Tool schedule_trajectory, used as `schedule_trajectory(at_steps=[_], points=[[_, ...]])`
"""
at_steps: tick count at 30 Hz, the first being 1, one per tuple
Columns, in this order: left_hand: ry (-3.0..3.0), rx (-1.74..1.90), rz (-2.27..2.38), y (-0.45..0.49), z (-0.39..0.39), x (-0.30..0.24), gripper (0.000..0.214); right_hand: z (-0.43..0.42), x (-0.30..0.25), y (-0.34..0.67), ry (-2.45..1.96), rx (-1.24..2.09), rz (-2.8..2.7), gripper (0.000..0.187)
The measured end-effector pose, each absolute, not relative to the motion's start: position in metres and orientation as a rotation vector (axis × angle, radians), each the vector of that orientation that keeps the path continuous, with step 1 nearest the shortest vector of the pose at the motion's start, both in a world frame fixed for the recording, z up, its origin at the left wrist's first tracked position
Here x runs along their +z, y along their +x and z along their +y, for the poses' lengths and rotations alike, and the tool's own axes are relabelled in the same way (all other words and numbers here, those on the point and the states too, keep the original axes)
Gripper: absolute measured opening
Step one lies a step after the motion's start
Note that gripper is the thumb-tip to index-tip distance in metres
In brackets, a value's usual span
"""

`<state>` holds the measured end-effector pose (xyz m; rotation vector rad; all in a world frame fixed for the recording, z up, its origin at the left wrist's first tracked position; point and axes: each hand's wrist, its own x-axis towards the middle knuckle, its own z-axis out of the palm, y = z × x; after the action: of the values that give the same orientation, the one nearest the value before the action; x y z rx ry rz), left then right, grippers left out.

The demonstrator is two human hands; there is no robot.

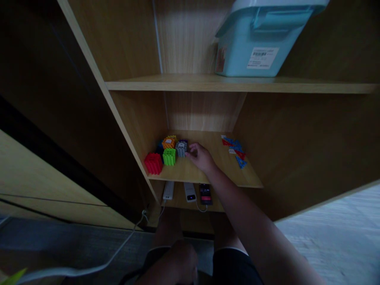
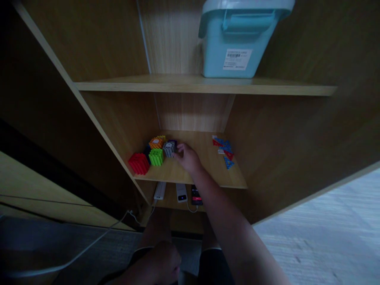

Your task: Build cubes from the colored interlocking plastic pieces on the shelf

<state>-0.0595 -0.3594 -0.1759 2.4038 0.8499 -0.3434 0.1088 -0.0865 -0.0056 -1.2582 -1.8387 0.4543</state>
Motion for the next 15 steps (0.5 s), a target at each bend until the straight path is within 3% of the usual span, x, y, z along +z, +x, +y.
schedule_trajectory(at_steps=[5,11,15], points=[[2.457,-0.636,0.963,-0.057,-0.358,-0.164,0.031,-0.088,-0.002,0.111,-1.336,0.31,-1.878,0.018],[2.378,-0.682,1.045,-0.059,-0.356,-0.155,0.032,-0.09,0.006,0.136,-1.532,0.041,-2.062,0.024],[2.352,-0.518,0.986,-0.052,-0.351,-0.127,0.027,-0.095,0.008,0.16,-1.736,0.002,-1.942,0.031]])
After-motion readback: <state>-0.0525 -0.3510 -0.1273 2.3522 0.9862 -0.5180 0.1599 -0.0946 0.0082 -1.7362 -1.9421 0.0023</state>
